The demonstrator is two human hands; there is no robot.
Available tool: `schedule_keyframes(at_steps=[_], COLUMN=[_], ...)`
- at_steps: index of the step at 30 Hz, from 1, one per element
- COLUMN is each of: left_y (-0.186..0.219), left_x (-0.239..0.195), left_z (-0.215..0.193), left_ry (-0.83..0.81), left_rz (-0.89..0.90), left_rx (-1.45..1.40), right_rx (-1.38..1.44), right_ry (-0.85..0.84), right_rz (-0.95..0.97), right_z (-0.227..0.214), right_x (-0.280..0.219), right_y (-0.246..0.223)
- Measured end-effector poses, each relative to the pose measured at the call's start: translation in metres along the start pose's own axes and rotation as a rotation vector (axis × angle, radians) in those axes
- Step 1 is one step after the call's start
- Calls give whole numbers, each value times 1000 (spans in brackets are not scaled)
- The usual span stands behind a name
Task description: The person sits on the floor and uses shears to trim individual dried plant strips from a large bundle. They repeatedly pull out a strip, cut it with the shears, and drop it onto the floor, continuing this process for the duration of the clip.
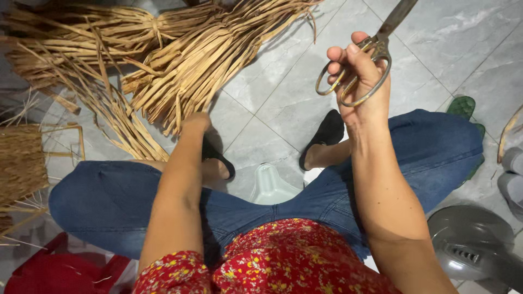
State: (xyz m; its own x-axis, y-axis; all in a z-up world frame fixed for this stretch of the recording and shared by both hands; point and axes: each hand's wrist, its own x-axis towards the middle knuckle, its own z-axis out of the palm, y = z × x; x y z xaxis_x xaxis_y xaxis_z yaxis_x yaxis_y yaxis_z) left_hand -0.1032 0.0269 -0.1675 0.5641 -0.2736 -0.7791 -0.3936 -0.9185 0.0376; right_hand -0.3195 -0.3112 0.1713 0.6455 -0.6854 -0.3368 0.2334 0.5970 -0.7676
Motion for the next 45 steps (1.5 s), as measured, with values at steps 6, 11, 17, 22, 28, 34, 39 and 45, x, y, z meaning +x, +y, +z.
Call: schedule_keyframes(at_steps=[6, 11, 17, 22, 28, 34, 39, 45], left_y=[63, 100, 108, 110, 113, 115, 118, 127], left_x=[-43, -150, -267, -302, -305, -294, -294, -297], left_z=[-79, -169, -225, -230, -223, -215, -218, -224], left_ry=[-353, -467, -547, -515, -496, -528, -459, -97], left_rz=[353, 491, 671, 841, 794, 899, 906, 894], left_rx=[-247, -801, -1286, -1516, -1783, -1845, -1860, -1678], right_rx=[17, 31, 4, -118, -218, -339, -560, -631], right_ry=[-9, -58, -119, -143, -187, -286, -365, -422], right_rz=[-2, -7, -34, -42, 14, -23, -175, -328], right_z=[5, 6, 7, 15, 29, 43, 46, 41], right_x=[-5, -11, -18, -35, -48, -63, -73, -66], right_y=[-3, -7, -6, 8, 20, 28, 28, 29])
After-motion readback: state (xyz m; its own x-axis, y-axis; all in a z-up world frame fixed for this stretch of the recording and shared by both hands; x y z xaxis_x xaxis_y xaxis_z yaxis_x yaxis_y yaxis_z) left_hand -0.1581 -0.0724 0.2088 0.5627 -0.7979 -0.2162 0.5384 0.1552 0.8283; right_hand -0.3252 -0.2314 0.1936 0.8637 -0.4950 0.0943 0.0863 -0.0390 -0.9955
